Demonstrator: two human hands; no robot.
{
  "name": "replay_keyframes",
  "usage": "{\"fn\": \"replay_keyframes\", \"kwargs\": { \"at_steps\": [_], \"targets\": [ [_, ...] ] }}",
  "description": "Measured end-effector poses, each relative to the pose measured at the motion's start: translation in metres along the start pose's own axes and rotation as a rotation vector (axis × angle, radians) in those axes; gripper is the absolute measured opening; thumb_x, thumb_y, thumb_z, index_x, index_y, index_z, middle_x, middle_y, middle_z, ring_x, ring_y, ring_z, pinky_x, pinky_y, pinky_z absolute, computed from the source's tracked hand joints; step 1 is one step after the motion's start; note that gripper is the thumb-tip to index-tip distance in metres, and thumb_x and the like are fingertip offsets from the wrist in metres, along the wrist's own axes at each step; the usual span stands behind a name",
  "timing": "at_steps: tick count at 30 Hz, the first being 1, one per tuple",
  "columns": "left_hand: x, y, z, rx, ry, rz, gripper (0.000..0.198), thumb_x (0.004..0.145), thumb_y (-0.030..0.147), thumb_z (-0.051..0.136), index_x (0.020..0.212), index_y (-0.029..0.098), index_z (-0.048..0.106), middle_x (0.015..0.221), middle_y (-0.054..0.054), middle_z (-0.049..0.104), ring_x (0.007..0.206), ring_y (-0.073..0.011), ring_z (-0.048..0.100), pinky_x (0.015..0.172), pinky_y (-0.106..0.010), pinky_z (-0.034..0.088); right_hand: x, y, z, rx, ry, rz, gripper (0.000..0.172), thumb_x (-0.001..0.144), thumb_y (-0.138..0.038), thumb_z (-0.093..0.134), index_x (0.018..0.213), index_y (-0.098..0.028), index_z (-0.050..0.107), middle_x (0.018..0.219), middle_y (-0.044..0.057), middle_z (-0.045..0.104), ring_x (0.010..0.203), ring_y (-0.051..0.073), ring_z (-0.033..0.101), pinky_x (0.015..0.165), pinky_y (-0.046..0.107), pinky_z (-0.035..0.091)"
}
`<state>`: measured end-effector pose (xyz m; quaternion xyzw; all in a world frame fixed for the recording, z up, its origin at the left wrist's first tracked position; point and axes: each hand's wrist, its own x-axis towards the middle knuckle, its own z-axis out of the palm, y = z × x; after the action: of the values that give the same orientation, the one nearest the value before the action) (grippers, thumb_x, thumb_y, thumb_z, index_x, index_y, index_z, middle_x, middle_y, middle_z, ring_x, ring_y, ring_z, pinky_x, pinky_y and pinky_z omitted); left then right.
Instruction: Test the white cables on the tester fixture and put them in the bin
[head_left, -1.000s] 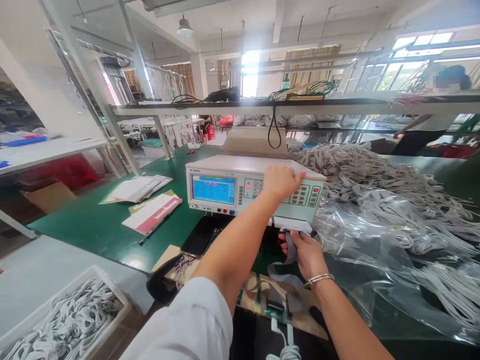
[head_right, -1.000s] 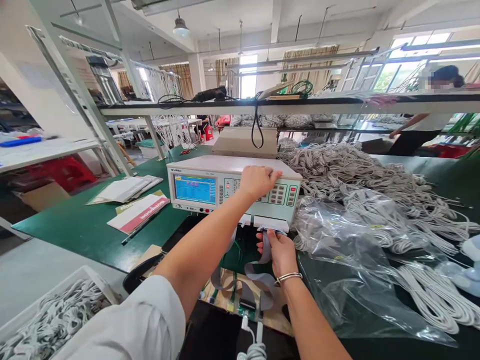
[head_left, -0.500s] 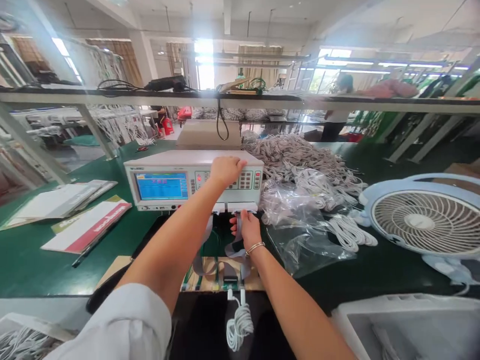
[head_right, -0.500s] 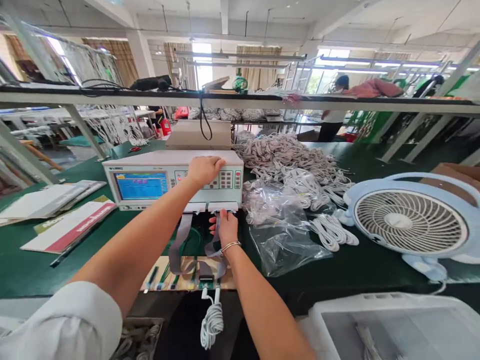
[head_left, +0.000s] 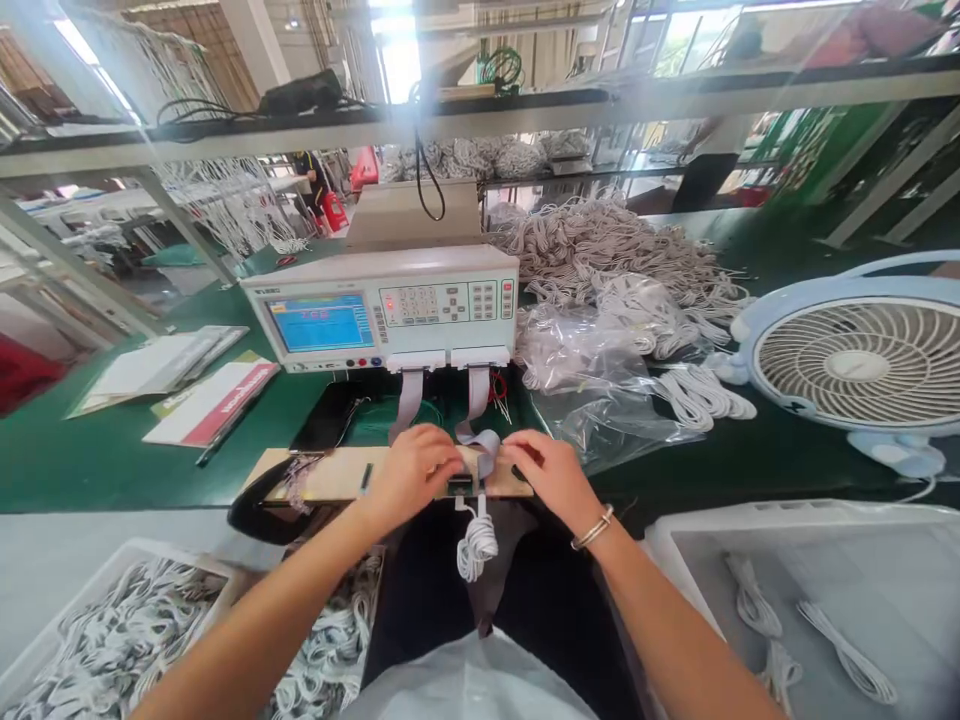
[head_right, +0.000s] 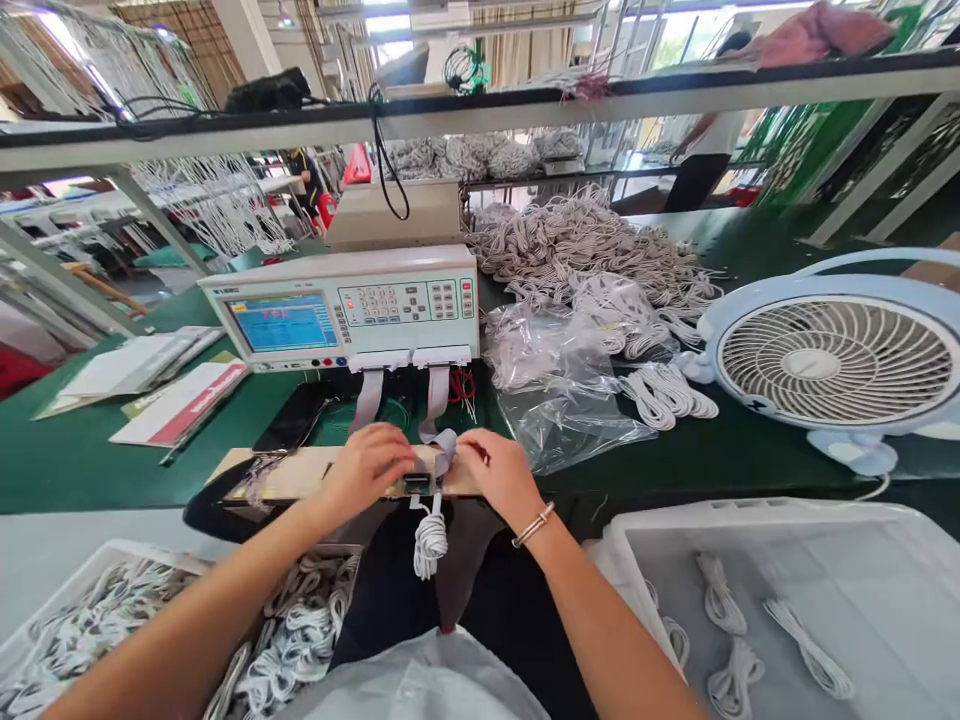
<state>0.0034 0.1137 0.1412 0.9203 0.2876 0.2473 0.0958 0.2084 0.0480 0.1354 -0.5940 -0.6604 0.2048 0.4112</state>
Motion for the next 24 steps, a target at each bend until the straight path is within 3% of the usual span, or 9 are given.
{"fn": "replay_keyframes", "kwargs": {
  "at_steps": [4,8,12,15,24],
  "targets": [
    [-0.021,0.007,0.009,0.119,0.006,-0.058,0.015,0.073,0.023,0.054,0.087,0.024,0.058,0.102,-0.003,0.053,0.107,-0.0229,0.037,0.087,-0.039,0.033,-0.01,-0.017,0.016,-0.303,-0.054,-0.187,0.013,0.077,-0.024,0.05,0.081,-0.022,0.062,0.099,0.004,0.058,0.093,0.019,0.047,0.079,0.033,0.036],
    [-0.026,0.013,0.006,0.209,0.019,-0.208,0.011,0.075,0.026,0.051,0.082,0.022,0.058,0.09,-0.004,0.054,0.092,-0.0205,0.045,0.081,-0.036,0.035,0.004,-0.022,0.041,-0.585,-0.117,-0.266,0.008,0.069,-0.028,0.061,0.071,-0.022,0.065,0.121,0.003,0.045,0.112,0.027,0.029,0.085,0.042,0.027],
    [-0.035,0.019,0.013,0.254,-0.007,-0.302,0.019,0.078,0.025,0.046,0.092,0.023,0.058,0.089,-0.004,0.056,0.082,-0.0186,0.047,0.076,-0.033,0.036,0.015,-0.012,0.053,-0.6,-0.232,-0.195,0.009,0.068,-0.029,0.061,0.063,-0.023,0.065,0.117,-0.001,0.05,0.11,0.027,0.031,0.08,0.041,0.029],
    [-0.037,0.023,0.021,0.287,-0.006,-0.352,0.02,0.079,0.027,0.043,0.089,0.023,0.06,0.084,-0.004,0.058,0.077,-0.019,0.047,0.071,-0.032,0.035,0.018,-0.006,0.054,-0.567,-0.274,-0.133,0.008,0.067,-0.03,0.062,0.062,-0.024,0.065,0.116,-0.001,0.05,0.108,0.027,0.033,0.077,0.038,0.03],
    [-0.033,0.024,0.033,0.285,0.005,-0.502,0.02,0.078,0.032,0.044,0.083,0.023,0.061,0.083,-0.003,0.059,0.078,-0.0194,0.049,0.068,-0.03,0.034,0.031,-0.007,0.062,-0.566,-0.36,-0.074,0.011,0.063,-0.03,0.065,0.065,-0.019,0.064,0.094,0.007,0.06,0.095,0.023,0.043,0.071,0.033,0.029]
  ]
}}
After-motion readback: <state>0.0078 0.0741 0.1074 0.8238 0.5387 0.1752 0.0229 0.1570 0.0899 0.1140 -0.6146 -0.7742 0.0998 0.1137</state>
